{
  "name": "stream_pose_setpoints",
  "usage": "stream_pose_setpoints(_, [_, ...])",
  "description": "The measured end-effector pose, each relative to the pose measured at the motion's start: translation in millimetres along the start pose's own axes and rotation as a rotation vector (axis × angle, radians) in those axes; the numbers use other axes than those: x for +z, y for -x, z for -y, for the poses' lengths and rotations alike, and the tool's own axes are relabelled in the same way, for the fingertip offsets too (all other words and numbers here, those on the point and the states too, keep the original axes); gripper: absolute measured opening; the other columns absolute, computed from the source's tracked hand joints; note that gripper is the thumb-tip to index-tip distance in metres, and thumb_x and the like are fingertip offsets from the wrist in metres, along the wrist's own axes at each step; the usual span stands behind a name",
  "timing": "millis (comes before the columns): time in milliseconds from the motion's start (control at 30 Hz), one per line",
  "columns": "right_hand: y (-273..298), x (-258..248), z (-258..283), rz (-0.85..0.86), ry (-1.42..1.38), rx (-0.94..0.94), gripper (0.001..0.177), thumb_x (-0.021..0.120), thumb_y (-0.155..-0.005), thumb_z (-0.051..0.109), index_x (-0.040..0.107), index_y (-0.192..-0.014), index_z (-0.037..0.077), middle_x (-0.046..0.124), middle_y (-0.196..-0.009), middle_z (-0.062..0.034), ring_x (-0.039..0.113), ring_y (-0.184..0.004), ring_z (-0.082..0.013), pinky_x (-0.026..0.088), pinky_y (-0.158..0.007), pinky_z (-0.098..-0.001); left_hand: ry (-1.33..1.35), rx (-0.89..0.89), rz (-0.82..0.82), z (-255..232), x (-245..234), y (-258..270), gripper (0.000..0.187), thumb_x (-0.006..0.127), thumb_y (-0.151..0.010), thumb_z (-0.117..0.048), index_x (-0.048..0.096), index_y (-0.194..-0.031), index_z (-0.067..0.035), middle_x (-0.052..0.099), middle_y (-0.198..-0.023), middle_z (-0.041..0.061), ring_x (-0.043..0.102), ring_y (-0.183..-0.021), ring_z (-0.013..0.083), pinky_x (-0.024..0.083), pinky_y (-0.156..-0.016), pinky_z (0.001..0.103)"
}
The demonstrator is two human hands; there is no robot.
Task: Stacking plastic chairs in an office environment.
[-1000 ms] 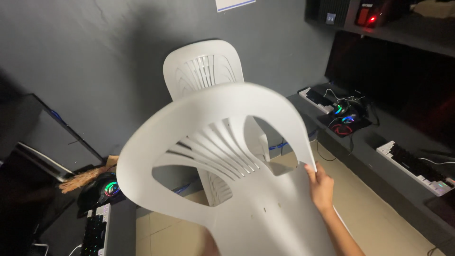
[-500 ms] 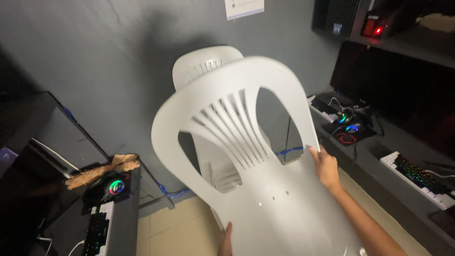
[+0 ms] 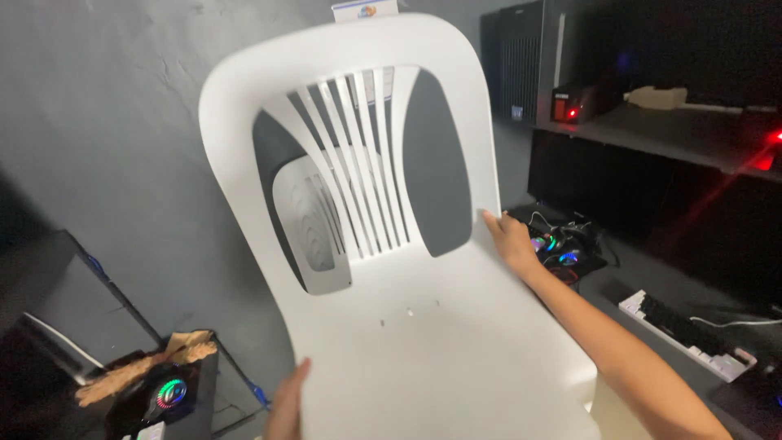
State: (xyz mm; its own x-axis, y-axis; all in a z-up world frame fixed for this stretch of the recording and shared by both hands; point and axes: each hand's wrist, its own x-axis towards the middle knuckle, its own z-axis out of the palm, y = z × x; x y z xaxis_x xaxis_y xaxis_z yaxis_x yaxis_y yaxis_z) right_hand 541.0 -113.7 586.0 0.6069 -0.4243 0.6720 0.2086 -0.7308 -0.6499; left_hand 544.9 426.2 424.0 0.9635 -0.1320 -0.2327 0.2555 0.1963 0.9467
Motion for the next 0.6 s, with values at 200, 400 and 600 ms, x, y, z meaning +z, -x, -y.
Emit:
stream_pose_setpoints(200, [-64.9,-10.0,66.2,0.096,-0.018,0.061,0.068,0.054,-0.103,0.056,0.064,-0.088,-0.009,0.063,-0.075,-0.0302,0.058,-0.068,-0.0425,0.05,-0.071,-0.0467,0.118,0.04,-0.045,-157.2,53.9,99.3,0.067,0.066,-0.086,-0.048,0.063,-0.133,-0.001,0.07,-0.129,0.014,0.064,-0.115,0.0274,0.048,-0.097,0.043])
stream_pose_setpoints(400, [-124.2,19.8,102.4,0.118,-0.072,0.046,0.067,0.053,-0.101,0.058,0.068,-0.092,-0.006,0.068,-0.079,-0.0221,0.064,-0.07,-0.0254,0.051,-0.069,-0.0428,0.02,0.343,-0.1,-206.1,32.8,41.6,0.065,0.068,-0.09,-0.047,0.066,-0.131,0.003,0.068,-0.132,0.01,0.06,-0.117,0.0195,0.045,-0.098,0.033])
stream_pose_setpoints(600, [-152.4,71.6,107.4,0.136,-0.167,0.128,0.069,0.054,-0.101,0.059,0.069,-0.093,-0.009,0.07,-0.082,-0.0232,0.066,-0.075,-0.0309,0.053,-0.069,-0.0448,0.111,0.269,-0.135,-227.3,28.7,13.1,0.062,0.069,-0.09,-0.045,0.065,-0.131,0.001,0.069,-0.127,0.012,0.062,-0.112,0.0227,0.048,-0.093,0.034])
